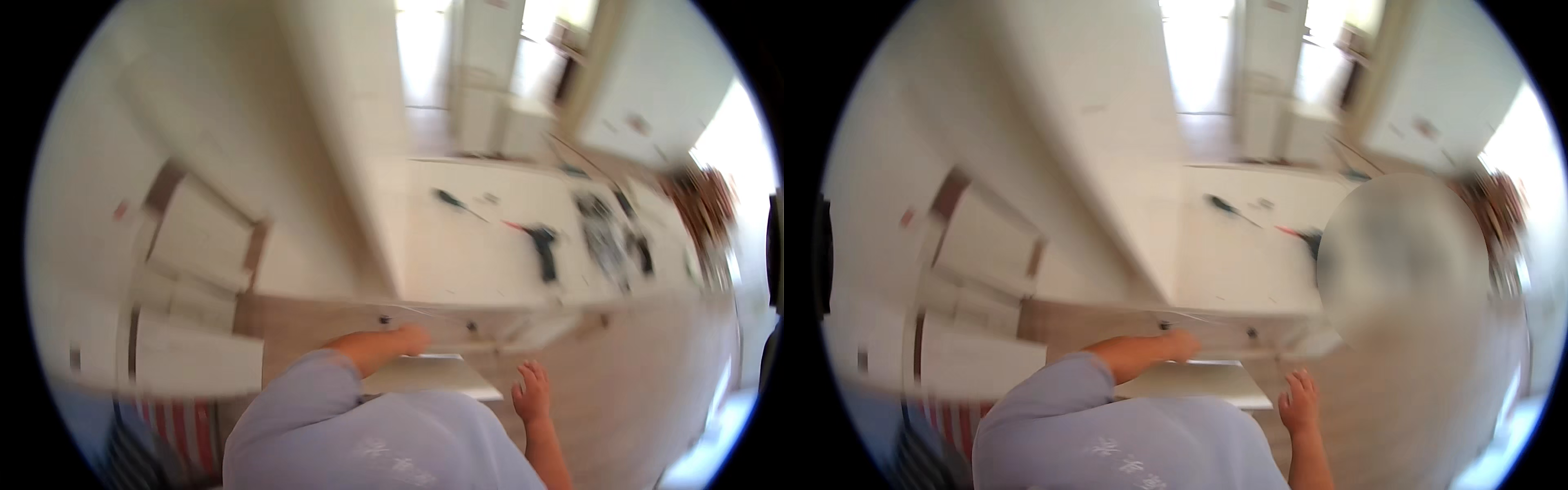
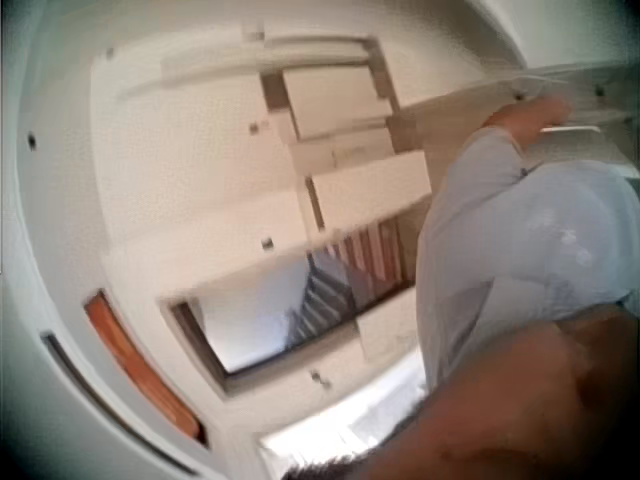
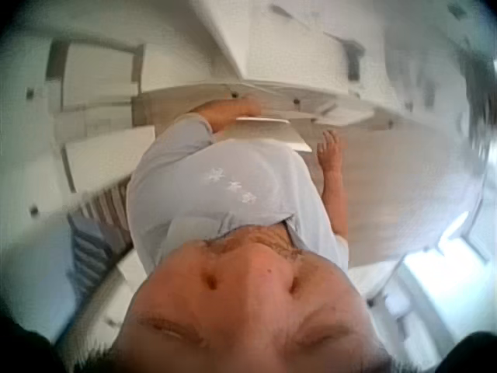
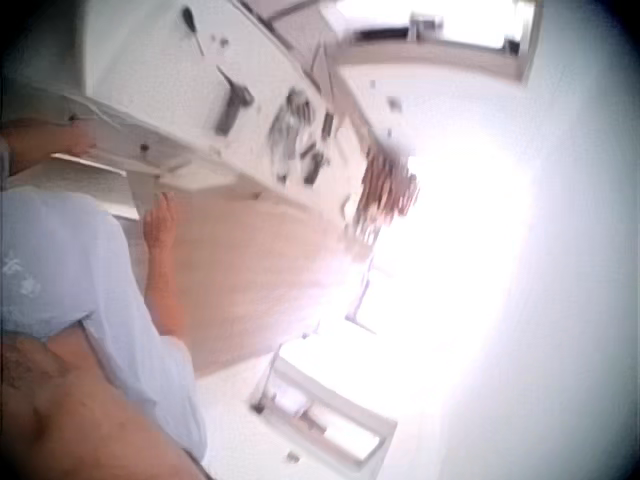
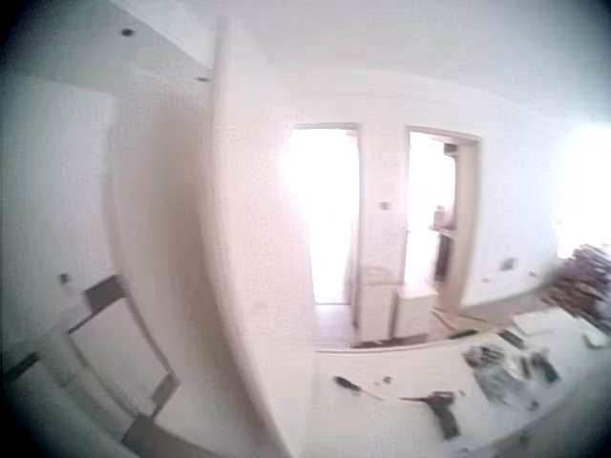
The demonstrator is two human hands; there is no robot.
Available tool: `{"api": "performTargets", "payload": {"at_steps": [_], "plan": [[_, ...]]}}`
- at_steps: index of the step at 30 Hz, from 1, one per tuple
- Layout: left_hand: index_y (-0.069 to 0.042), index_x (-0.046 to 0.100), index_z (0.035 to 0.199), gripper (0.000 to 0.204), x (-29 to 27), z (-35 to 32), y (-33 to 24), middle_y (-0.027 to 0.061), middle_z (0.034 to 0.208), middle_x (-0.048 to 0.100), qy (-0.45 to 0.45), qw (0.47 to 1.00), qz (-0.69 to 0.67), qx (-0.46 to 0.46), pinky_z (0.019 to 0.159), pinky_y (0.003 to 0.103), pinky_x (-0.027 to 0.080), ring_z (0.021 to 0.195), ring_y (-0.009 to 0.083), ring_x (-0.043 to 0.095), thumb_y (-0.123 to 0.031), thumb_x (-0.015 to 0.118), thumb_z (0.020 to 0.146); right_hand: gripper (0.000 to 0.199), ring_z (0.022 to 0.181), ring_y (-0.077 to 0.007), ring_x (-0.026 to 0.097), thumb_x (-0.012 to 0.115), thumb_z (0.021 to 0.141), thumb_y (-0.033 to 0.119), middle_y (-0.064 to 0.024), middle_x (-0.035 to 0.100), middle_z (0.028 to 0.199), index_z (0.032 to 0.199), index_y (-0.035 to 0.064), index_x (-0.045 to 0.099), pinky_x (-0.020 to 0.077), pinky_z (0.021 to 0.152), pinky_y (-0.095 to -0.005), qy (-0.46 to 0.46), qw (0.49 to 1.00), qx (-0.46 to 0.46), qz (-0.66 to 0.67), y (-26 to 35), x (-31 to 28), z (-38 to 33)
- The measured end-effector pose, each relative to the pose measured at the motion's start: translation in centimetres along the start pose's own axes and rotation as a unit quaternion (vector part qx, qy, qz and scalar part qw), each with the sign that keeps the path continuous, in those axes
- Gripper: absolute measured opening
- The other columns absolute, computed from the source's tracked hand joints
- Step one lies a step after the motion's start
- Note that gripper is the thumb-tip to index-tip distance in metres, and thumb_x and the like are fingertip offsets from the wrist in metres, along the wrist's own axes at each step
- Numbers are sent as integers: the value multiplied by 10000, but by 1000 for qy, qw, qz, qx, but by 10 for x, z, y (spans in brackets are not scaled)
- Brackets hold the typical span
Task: The person assembles a white cabinet by aligning panels, picking up a power drill, and walking to a different area to retrieve more panels.
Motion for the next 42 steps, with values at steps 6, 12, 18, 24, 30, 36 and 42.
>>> {"api": "performTargets", "payload": {"at_steps": [6, 12, 18, 24, 30, 36, 42], "plan": [[-90, 789, 907, 179, -93, -51, -81, 171, 937, 762, -75, 997, -2, -1, 726, 474, 588, 880, 360, 736, -93, 689, 758, 472, 1224, -378, 591, 768, 808, 226, -190, 642, 1308, 1245, 87, 657, 476, 1035, -495, 216, 967, -123, -59, 43, 41, 85], [-117, 774, 968, 195, -142, -104, -124, 141, 948, 764, -132, 990, 44, -31, 724, 494, 579, 897, 367, 731, -147, 671, 805, 313, 804, -434, 703, 744, 790, 382, -178, 725, 817, 983, 136, 752, 555, 707, -563, 261, 931, -218, -134, 8, 95, 92], [-88, 613, 1276, 411, -123, -221, -100, 148, 1478, 528, -513, 835, -134, -149, 1131, 480, 378, 1406, 318, 452, -258, 663, 906, 369, 919, -512, 663, 622, 914, 422, -290, 693, 943, 966, 64, 695, 512, 751, -598, 210, 951, -229, -17, -47, 63, 112], [-129, 412, 1548, 734, 52, -212, -80, 149, 1667, 283, -247, 886, -227, -320, 1251, 550, 151, 1566, 334, 195, -371, 675, 908, 350, 937, -479, 672, 595, 945, 418, -253, 710, 1022, 1091, 117, 699, 505, 776, -585, 254, 952, -121, -121, -109, -10, 79], [-150, 422, 1542, 718, 50, -188, -50, 141, 1665, 283, -281, 873, -160, -365, 1250, 599, 82, 1571, 337, 170, -377, 678, 910, 308, 768, -423, 681, 879, 695, 297, -191, 685, 726, 735, 84, 661, 509, 691, -544, 119, 976, 6, -182, -141, -115, 40], [-112, 408, 1534, 775, -5, -154, 0, 129, 1636, 322, -299, 877, -129, -353, 1259, 564, 112, 1557, 330, 197, -340, 730, 867, 304, 693, -400, 667, 900, 652, 218, -163, 668, 687, 724, 74, 642, 494, 653, -509, 40, 981, -4, -191, -158, -253, 7], [-90, 389, 1531, 829, -11, -137, 19, 141, 1603, 356, -351, 850, -130, -371, 1249, 569, 155, 1534, 349, 241, -264, 771, 816, 313, 793, -399, 651, 866, 687, 137, -152, 659, 802, 854, 64, 612, 483, 682, -503, -93, 964, 2, -250, -96, -419, -3]]}}
Point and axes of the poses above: each hand's wrist, its own z-axis towards the middle knuckle, its own x-axis out of the palm, y = z × x, the point moved 9 cm from there along z, towards the middle knuckle
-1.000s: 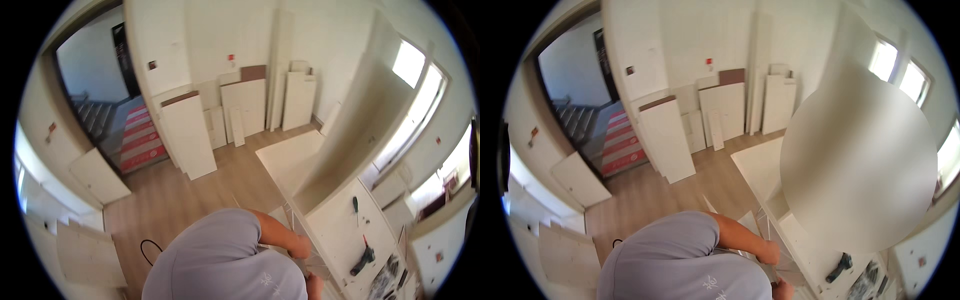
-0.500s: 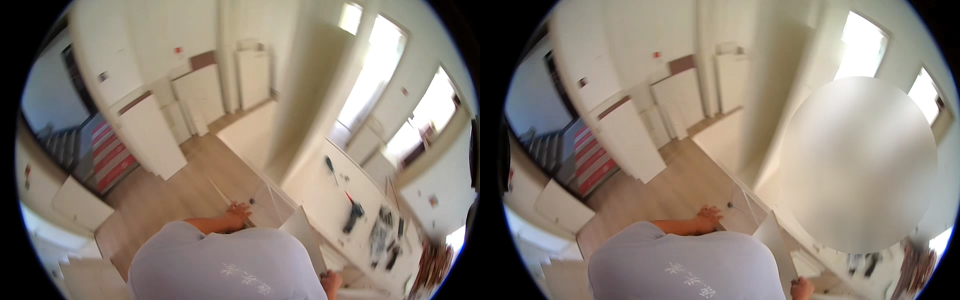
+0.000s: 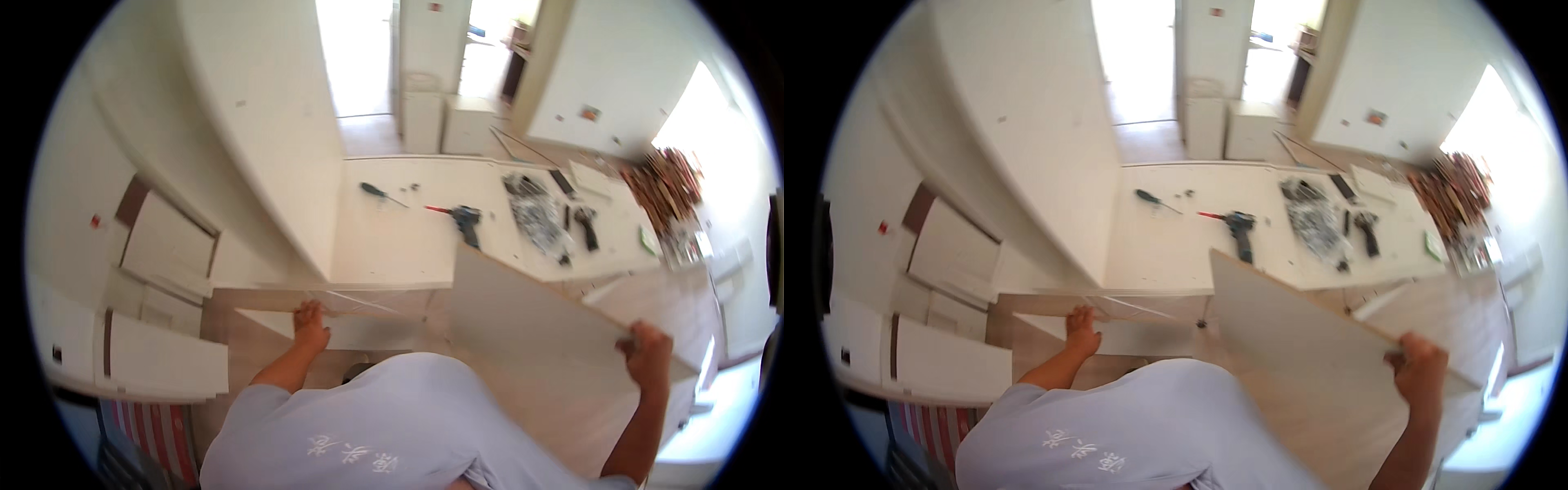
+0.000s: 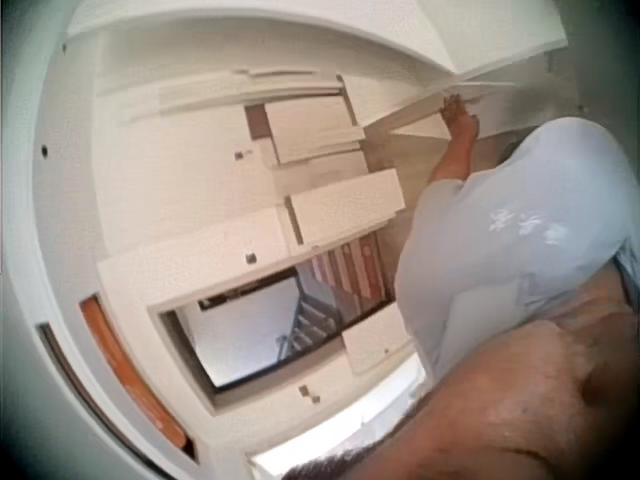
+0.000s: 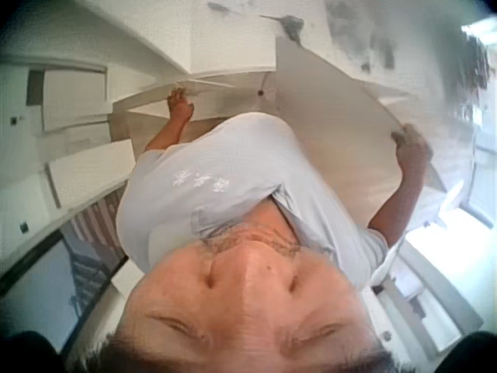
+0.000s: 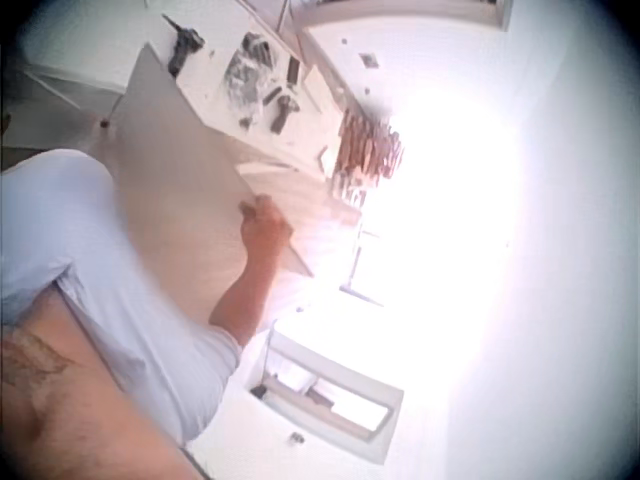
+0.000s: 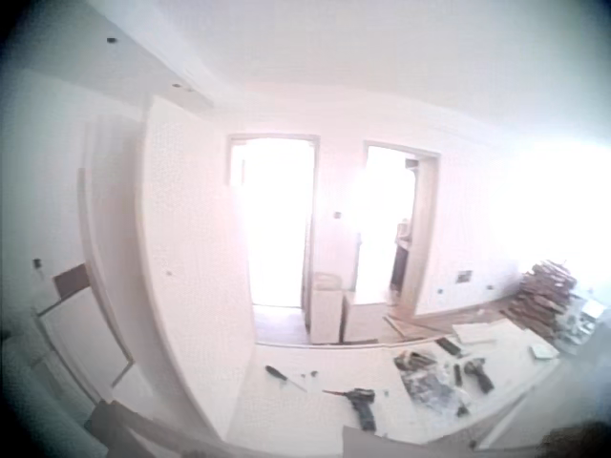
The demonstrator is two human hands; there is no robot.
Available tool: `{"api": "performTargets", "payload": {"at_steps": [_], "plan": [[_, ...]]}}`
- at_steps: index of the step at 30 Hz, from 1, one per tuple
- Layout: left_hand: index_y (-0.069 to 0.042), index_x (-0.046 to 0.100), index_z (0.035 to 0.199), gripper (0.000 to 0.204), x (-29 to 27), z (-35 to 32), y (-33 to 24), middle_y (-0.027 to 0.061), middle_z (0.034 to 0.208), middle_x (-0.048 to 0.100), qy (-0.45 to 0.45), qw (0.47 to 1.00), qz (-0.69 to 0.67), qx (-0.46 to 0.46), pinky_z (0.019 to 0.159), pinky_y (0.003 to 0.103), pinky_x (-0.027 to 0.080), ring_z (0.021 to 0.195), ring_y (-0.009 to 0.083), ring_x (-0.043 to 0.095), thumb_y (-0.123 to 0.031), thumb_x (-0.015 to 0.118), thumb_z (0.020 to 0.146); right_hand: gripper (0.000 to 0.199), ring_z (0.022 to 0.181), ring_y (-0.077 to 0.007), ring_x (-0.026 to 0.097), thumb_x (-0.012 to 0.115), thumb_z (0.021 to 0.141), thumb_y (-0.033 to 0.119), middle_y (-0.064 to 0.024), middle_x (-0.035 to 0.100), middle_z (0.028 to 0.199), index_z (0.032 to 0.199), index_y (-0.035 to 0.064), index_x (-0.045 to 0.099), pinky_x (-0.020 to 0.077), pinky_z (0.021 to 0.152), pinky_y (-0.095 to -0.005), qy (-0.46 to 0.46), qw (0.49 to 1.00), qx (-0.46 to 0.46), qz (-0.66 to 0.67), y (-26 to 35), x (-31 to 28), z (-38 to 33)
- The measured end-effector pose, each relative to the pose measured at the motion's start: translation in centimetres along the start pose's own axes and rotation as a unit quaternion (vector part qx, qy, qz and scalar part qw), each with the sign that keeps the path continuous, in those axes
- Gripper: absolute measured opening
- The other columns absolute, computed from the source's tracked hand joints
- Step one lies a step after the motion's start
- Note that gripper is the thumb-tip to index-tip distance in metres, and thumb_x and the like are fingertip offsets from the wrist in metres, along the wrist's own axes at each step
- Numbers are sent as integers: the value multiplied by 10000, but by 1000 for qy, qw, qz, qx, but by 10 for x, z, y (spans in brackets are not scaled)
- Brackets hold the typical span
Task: The person assembles a white cabinet by aligning panels, picking up a power drill, and walking to a different area to retrieve more panels.
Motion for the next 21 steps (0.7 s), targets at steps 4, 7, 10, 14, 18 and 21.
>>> {"api": "performTargets", "payload": {"at_steps": [4, 7, 10, 14, 18, 21], "plan": [[-69, 385, 1528, 814, 8, 6, 8, 172, 1594, 359, -33, 999, -6, 19, 1255, 570, 148, 1528, 371, 244, -199, 758, 816, 337, 755, -420, 636, 864, 637, 95, -179, 631, 775, 858, 36, 617, 477, 658, -483, -46, 999, -14, -2, 3, -93, 31], [-59, 386, 1526, 805, 11, 16, 11, 178, 1582, 376, -40, 997, -36, 49, 1257, 578, 139, 1522, 376, 257, -161, 748, 814, 339, 752, -405, 652, 846, 642, 86, -201, 667, 830, 910, 2, 656, 521, 705, -420, -82, 996, -13, -27, -7, -154, 59], [-53, 400, 1517, 788, 5, 22, 8, 180, 1563, 402, -40, 995, -49, 74, 1258, 588, 136, 1514, 375, 275, -139, 738, 810, 331, 730, -232, 590, 814, 668, 57, -143, 595, 769, 929, -23, 626, 502, 732, -348, -95, 995, 20, -3, -8, -205, 99], [-45, 426, 1501, 782, -5, 21, 16, 178, 1544, 425, -44, 993, -49, 94, 1255, 591, 150, 1506, 376, 291, -137, 737, 790, 292, 800, -191, 584, 774, 760, 69, -83, 604, 830, 1008, 4, 634, 501, 800, -338, -129, 991, 9, -39, 2, -269, 146], [-51, 439, 1503, 790, -6, 23, 6, 174, 1549, 418, -76, 987, -75, 123, 1251, 593, 166, 1507, 377, 289, -161, 735, 779, 342, 882, -191, 604, 751, 844, 135, -76, 638, 939, 1140, 17, 625, 491, 861, -334, -182, 982, 33, -31, 8, -333, 184], [-53, 417, 1520, 802, -11, 23, 6, 167, 1564, 407, -94, 984, -71, 133, 1254, 591, 156, 1516, 374, 276, -160, 728, 789, 355, 909, -186, 621, 725, 898, 178, -78, 655, 989, 1204, 38, 612, 497, 877, -341, -230, 972, -9, -41, 24, -352, 229]]}}
Point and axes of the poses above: each hand's wrist, its own z-axis towards the middle knuckle, its own x-axis out of the palm, y = z × x, the point moved 9 cm from there along z, towards the middle knuckle
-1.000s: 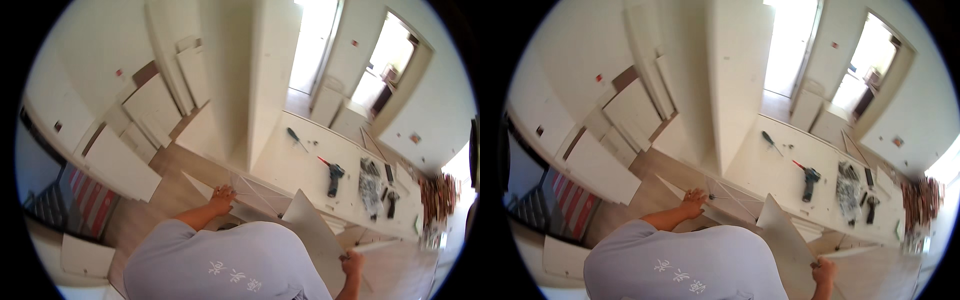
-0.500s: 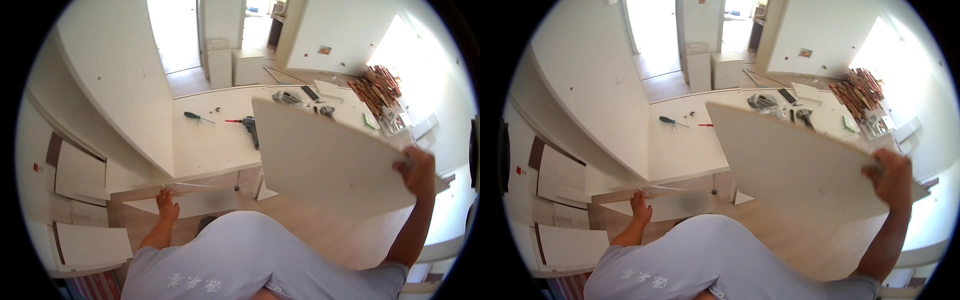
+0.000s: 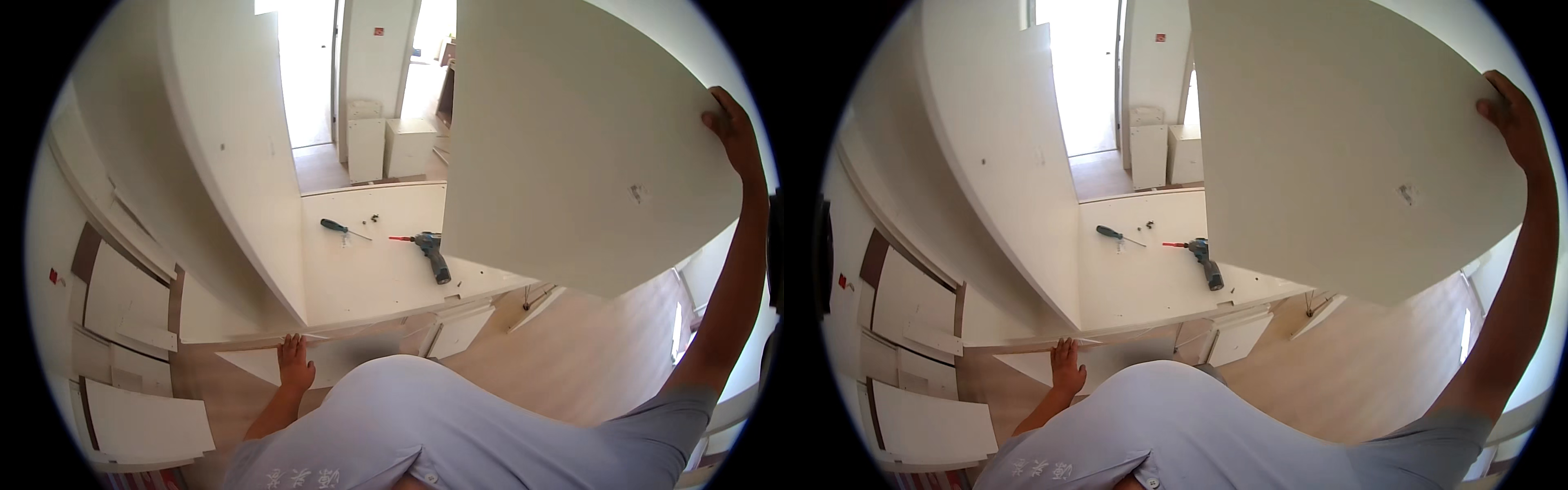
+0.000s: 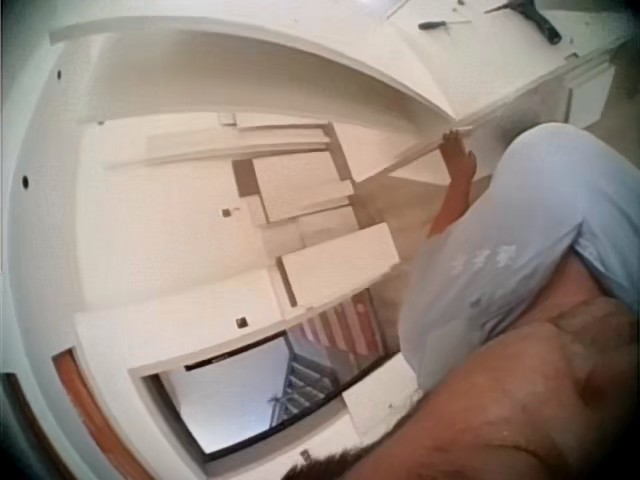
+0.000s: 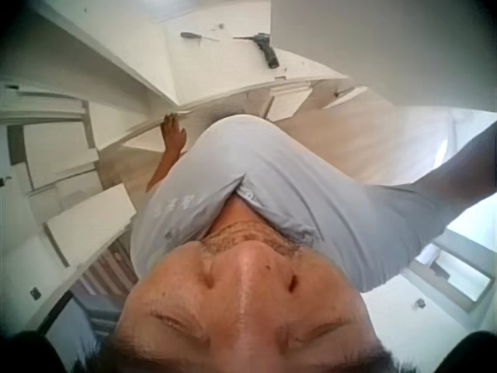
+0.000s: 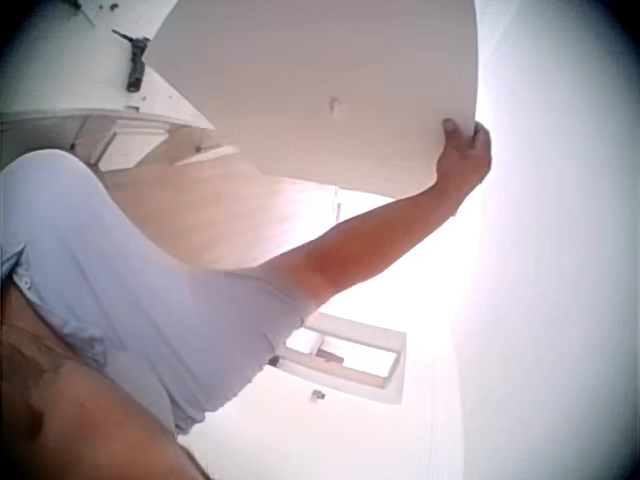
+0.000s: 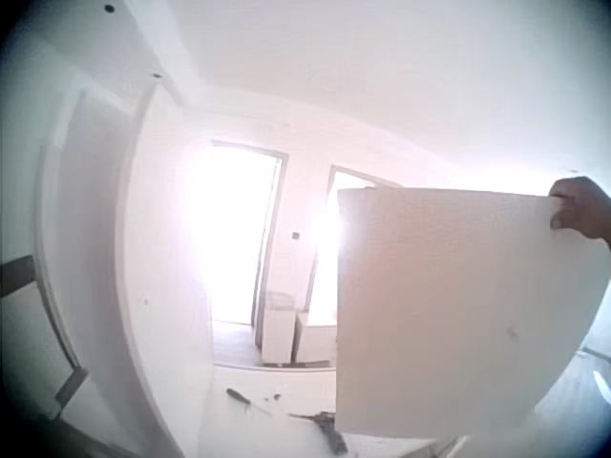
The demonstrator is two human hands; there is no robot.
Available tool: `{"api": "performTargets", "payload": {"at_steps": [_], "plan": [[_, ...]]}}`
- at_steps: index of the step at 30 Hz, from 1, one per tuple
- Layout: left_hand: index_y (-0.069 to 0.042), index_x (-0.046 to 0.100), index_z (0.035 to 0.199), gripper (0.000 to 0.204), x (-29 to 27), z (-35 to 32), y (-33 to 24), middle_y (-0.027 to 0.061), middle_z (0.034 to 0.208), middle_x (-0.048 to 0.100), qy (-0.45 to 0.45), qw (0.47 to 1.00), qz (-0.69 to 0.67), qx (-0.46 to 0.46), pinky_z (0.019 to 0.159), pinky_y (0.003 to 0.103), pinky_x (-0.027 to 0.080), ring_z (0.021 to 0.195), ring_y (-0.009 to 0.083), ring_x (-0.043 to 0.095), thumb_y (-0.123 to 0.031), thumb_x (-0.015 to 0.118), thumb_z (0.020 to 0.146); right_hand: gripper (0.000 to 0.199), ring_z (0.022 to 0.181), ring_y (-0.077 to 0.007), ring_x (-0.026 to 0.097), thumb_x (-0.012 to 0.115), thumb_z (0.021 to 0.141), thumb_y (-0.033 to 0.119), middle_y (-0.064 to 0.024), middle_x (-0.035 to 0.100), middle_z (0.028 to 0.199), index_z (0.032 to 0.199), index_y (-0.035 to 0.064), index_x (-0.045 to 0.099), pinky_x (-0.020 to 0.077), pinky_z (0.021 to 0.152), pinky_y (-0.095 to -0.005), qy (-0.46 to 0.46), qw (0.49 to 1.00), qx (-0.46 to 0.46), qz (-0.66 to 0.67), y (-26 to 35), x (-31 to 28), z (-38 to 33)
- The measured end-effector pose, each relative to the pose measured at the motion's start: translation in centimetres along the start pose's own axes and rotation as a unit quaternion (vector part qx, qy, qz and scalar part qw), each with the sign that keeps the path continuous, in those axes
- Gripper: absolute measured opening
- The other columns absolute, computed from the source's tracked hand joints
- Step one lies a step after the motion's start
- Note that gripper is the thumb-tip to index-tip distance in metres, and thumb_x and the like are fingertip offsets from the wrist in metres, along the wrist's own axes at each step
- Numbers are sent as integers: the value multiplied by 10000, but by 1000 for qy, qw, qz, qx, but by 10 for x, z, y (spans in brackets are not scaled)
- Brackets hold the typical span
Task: The person assembles a white cabinet by aligning panels, picking up a power drill, and walking to a different area to retrieve more panels.
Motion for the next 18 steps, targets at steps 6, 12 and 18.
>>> {"api": "performTargets", "payload": {"at_steps": [6, 12, 18], "plan": [[-80, 386, 1545, 814, -9, 10, 1, 138, 1622, 343, 33, 996, 43, -69, 1261, 591, 118, 1549, 357, 205, -222, 725, 818, 330, 919, -206, 648, 723, 931, 183, -98, 691, 1024, 1223, 54, 640, 508, 891, -351, -43, 995, -65, 70, 47, 74, 95], [-98, 374, 1553, 833, -5, 21, -7, 135, 1642, 318, 33, 992, 29, -119, 1248, 614, 121, 1555, 371, 190, -238, 730, 813, 405, 941, -272, 684, 765, 896, 218, -159, 720, 1093, 1249, 61, 644, 521, 904, -377, -24, 993, -66, 99, 97, 175, 168], [-103, 341, 1569, 877, -6, 22, -12, 135, 1668, 275, 49, 979, 58, -190, 1245, 617, 123, 1567, 374, 160, -249, 741, 802, 431, 1058, -357, 681, 780, 870, 259, -166, 721, 1160, 1242, 85, 651, 527, 910, -430, -9, 985, -92, 147, 140, 301, 229]]}}
Point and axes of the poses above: each hand's wrist, its own z-axis towards the middle knuckle, its own x-axis out of the palm, y = z × x, the point moved 9 cm from there along z, towards the middle knuckle
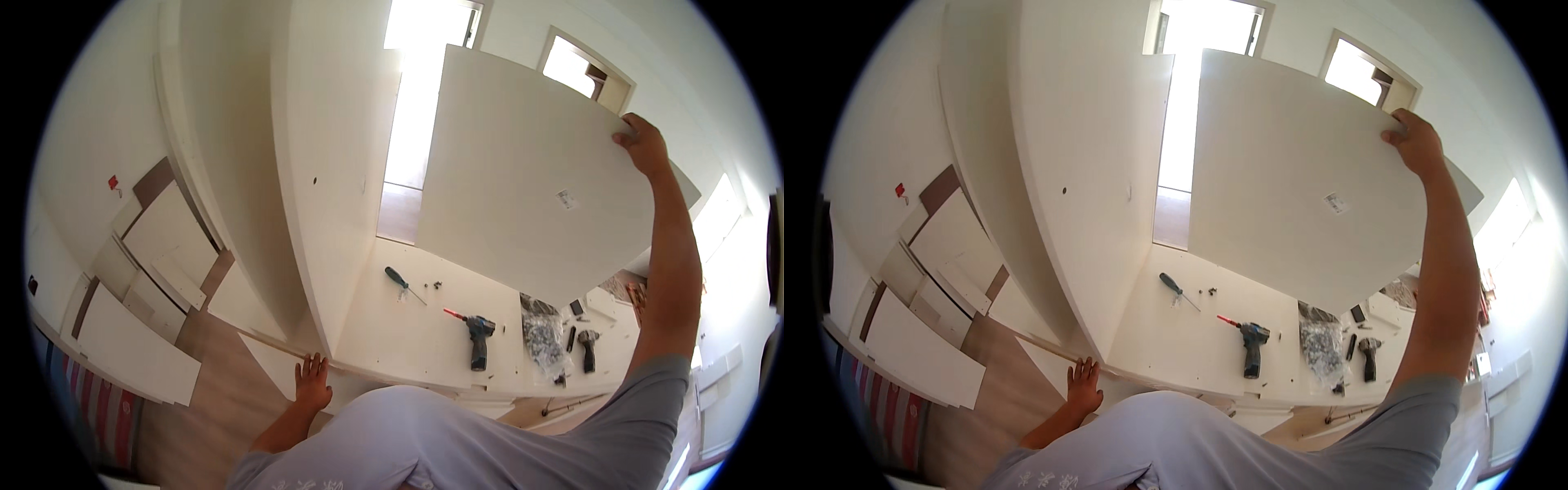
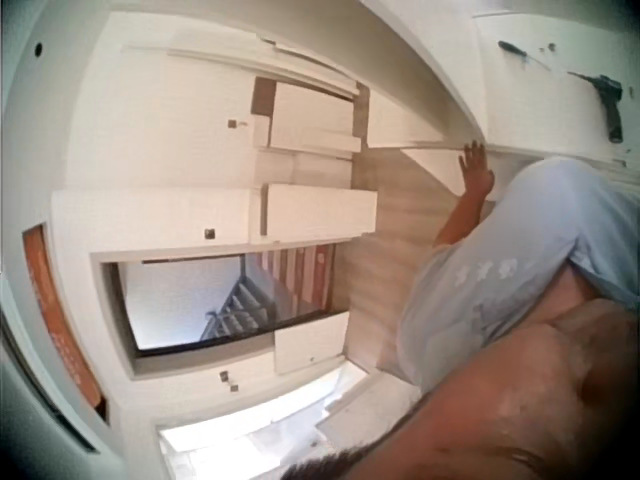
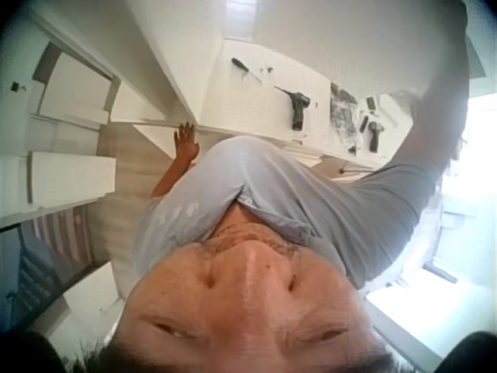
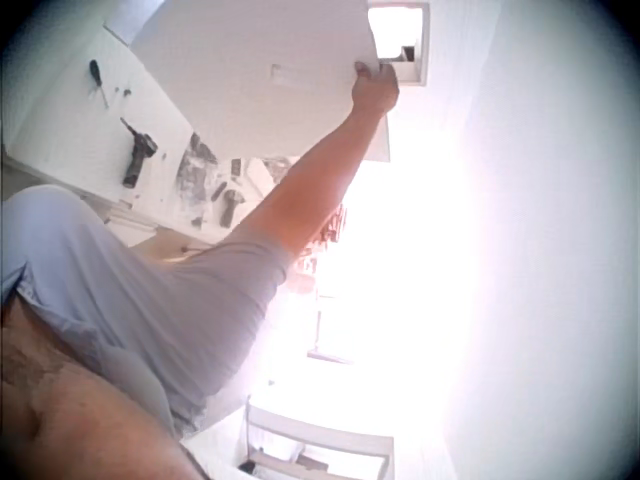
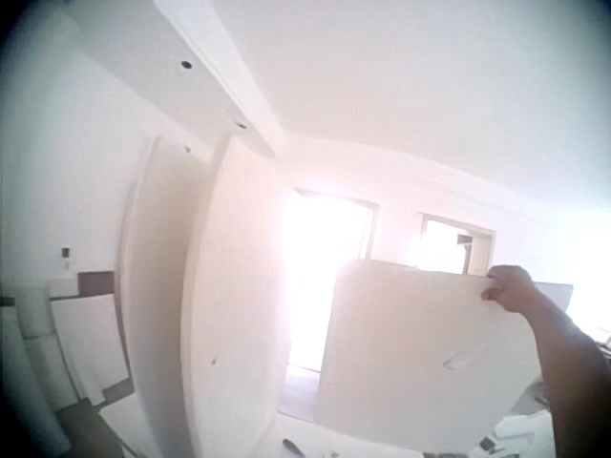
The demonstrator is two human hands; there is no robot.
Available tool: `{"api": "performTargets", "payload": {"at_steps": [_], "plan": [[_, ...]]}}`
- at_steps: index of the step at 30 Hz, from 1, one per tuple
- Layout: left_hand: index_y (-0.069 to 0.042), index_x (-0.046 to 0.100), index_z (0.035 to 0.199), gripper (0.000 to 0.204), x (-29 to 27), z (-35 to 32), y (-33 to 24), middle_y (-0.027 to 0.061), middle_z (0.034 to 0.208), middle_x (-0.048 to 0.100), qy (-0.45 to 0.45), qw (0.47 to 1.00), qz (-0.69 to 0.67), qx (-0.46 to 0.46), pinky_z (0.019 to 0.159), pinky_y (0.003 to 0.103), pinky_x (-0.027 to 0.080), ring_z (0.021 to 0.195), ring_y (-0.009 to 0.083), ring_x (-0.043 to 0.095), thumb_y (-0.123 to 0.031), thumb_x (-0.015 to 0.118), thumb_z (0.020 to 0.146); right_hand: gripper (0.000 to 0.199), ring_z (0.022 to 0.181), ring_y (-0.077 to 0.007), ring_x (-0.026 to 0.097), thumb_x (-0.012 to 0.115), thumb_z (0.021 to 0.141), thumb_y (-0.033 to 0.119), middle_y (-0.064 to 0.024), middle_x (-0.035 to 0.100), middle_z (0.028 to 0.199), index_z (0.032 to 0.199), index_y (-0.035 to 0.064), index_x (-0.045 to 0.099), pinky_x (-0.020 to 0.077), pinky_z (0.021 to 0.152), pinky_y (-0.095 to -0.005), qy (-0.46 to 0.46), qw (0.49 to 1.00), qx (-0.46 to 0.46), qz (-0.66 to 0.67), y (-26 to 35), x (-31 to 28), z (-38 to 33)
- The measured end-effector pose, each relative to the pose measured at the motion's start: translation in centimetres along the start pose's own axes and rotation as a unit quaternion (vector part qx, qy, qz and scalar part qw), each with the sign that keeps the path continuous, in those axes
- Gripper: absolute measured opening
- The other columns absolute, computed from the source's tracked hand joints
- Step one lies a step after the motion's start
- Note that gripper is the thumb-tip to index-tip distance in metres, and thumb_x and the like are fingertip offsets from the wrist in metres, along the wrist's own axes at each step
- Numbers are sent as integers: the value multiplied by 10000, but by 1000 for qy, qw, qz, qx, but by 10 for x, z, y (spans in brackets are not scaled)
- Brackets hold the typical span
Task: The person assembles a white cabinet by aligning panels, picking up a power drill, and walking to a different area to retrieve more panels.
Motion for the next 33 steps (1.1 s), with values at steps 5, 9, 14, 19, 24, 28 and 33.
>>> {"api": "performTargets", "payload": {"at_steps": [5, 9, 14, 19, 24, 28, 33], "plan": [[-96, 304, 1590, 917, 7, 1, -7, 146, 1685, 232, -4, 997, 2, -81, 1247, 614, 119, 1573, 376, 134, -255, 747, 803, 446, 1067, -352, 683, 768, 878, 303, -163, 728, 1144, 1254, 91, 658, 527, 918, -443, -4, 999, -21, 34, 1, 74, 46], [-101, 262, 1612, 955, 10, 9, -19, 141, 1702, 192, 12, 992, 5, -125, 1253, 602, 113, 1578, 372, 116, -267, 751, 809, 429, 1051, -343, 687, 755, 882, 327, -152, 731, 1127, 1231, 92, 665, 527, 906, -441, 3, 998, -61, 26, -7, 137, 72], [-132, 195, 1640, 1003, 18, 8, -18, 102, 1727, 119, 44, 981, 12, -190, 1270, 560, 101, 1588, 347, 91, -315, 752, 826, 422, 1041, -338, 688, 751, 881, 325, -148, 732, 1110, 1219, 86, 668, 527, 903, -434, 48, 996, -49, 55, 11, 195, 88], [-139, 168, 1646, 1022, 19, 23, -27, 99, 1730, 98, 62, 974, 1, -220, 1275, 538, 117, 1589, 343, 92, -352, 752, 835, 353, 944, -326, 699, 759, 870, 282, -155, 734, 1014, 1130, 57, 680, 518, 851, -429, 15, 992, -86, 87, -9, 238, 105], [-132, 158, 1647, 1034, 24, 20, -25, 107, 1727, 101, 68, 969, 11, -235, 1272, 535, 143, 1582, 351, 123, -351, 755, 832, 465, 1073, -309, 688, 763, 876, 343, -125, 737, 1137, 1264, 106, 666, 510, 930, -420, 91, 992, -49, 73, -9, 274, 106], [-110, 160, 1644, 1038, 24, 24, -26, 115, 1725, 106, 67, 968, 7, -242, 1269, 537, 155, 1577, 354, 143, -340, 758, 828, 447, 1080, -322, 684, 747, 889, 337, -139, 735, 1130, 1266, 113, 664, 503, 933, -429, 84, 990, -80, 82, -23, 286, 115], [-94, 138, 1644, 1046, 28, 25, -28, 114, 1730, 76, 77, 962, -10, -262, 1268, 539, 149, 1580, 352, 128, -332, 756, 834, 435, 1116, -337, 669, 687, 938, 372, -143, 712, 1184, 1279, 111, 620, 498, 959, -441, 79, 991, -85, 70, -24, 297, 117]]}}
Point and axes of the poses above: each hand's wrist, its own z-axis towards the middle knuckle, its own x-axis out of the palm, y = z × x, the point moved 9 cm from there along z, towards the middle knuckle
